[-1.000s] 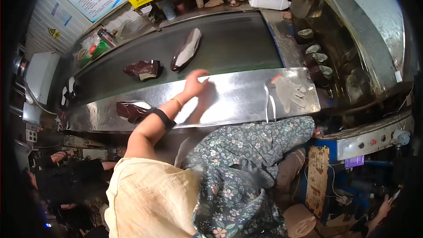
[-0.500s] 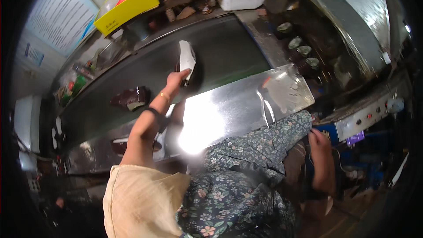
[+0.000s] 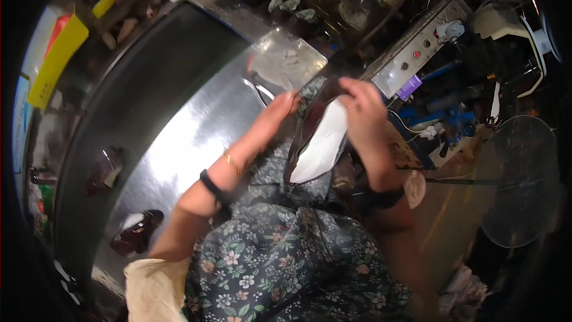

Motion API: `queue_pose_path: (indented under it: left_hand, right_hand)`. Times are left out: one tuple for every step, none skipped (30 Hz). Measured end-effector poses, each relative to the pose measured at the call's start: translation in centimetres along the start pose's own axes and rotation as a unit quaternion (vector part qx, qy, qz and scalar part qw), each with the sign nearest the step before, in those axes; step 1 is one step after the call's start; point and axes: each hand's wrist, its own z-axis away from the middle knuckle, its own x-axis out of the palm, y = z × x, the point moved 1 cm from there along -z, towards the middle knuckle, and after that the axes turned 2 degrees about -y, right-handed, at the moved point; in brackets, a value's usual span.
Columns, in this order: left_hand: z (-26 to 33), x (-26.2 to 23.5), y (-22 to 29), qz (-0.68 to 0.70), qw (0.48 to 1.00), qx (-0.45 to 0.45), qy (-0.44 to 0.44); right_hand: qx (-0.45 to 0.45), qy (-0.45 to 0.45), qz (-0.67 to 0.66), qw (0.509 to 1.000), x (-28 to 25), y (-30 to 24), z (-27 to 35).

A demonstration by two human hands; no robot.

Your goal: The recorder is inspecting and cleaning shoe soles in a manufacturing environment.

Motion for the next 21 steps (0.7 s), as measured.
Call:
queue_pose_path:
  left_hand:
    - [-1.5, 1.2, 0.2, 0.094, 0.995, -0.017, -0.041]
    - [-2.4, 2.4, 0.3, 0.207, 0.969, -0.033, -0.128]
    - [-2.7, 3.4, 0.3, 0.179, 0.972, -0.039, -0.149]
    - [-3.2, 4.3, 0.3, 0.143, 0.978, -0.067, -0.135]
    - [-3.2, 5.1, 0.2, 0.187, 0.969, -0.061, -0.148]
    - [-3.1, 5.7, 0.2, 0.157, 0.978, -0.047, -0.126]
    - [-3.0, 6.1, 0.0, 0.147, 0.982, -0.076, -0.089]
    - [-2.8, 6.5, -0.1, 0.135, 0.981, -0.111, -0.088]
    - [-2.7, 6.8, -0.1, 0.135, 0.981, -0.111, -0.088]
    - [-2.8, 6.9, -0.3, 0.127, 0.981, -0.124, -0.079]
    - [-2.8, 7.1, -0.5, 0.122, 0.981, -0.131, -0.073]
    - [-3.0, 7.1, -0.8, 0.118, 0.981, -0.138, -0.067]
    - [-2.9, 7.0, -1.0, 0.043, 0.998, 0.026, -0.023]
    - [-2.9, 6.9, -1.3, -0.053, 0.987, 0.150, 0.011]
    - [-2.6, 6.7, -1.9, -0.166, 0.967, 0.192, -0.030]
    - [-2.5, 6.3, -2.4, -0.137, 0.969, 0.205, -0.032]
    - [-2.1, 5.7, -2.9, -0.208, 0.939, 0.273, -0.017]
    - [-1.9, 5.1, -3.3, -0.290, 0.905, 0.312, -0.001]
    - [-1.8, 4.4, -3.6, -0.324, 0.894, 0.310, 0.024]
    - [-2.0, 3.7, -3.8, -0.343, 0.897, 0.274, 0.050]
    - [-2.4, 3.1, -4.0, -0.331, 0.921, 0.194, 0.064]
  right_hand:
    - [-0.073, -0.052, 0.062, 0.994, -0.2, -0.6, 1.2]
    - [-0.104, -0.069, 0.052, 0.991, 0.1, -1.2, 2.2]
    - [-0.077, -0.068, 0.029, 0.994, -0.4, -1.3, 2.9]
    - [-0.078, -0.086, 0.014, 0.993, -0.6, -1.6, 3.4]
    - [-0.056, -0.077, 0.012, 0.995, -1.2, -1.6, 3.7]
    - [-0.036, -0.096, -0.019, 0.995, -1.7, -1.5, 3.9]
    - [-0.004, -0.079, -0.058, 0.995, -2.1, -1.3, 4.1]
    - [-0.015, -0.115, -0.050, 0.992, -2.6, -1.0, 4.2]
    - [-0.012, -0.113, -0.052, 0.992, -2.8, -0.6, 4.3]
    - [-0.006, -0.121, -0.049, 0.991, -2.9, -0.1, 4.3]
    - [-0.009, -0.113, -0.057, 0.992, -2.7, 0.5, 4.3]
    - [0.020, -0.117, -0.087, 0.989, -2.2, 1.3, 4.2]
    - [0.043, -0.132, -0.115, 0.984, -1.7, 2.2, 4.1]
    - [0.063, -0.139, -0.107, 0.982, -1.0, 3.1, 4.0]
    - [0.090, -0.135, -0.108, 0.981, -0.4, 4.0, 3.9]
    - [0.070, -0.122, -0.127, 0.982, 0.4, 4.5, 3.9]
    - [0.126, -0.128, -0.195, 0.964, 1.2, 4.9, 4.3]
    - [0.168, -0.106, -0.274, 0.941, 1.9, 5.2, 4.7]
    - [0.270, -0.092, -0.454, 0.844, 2.8, 5.3, 5.5]
    - [0.272, -0.082, -0.508, 0.813, 3.4, 4.8, 7.0]
    - [0.260, -0.113, -0.418, 0.863, 4.4, 3.7, 9.1]
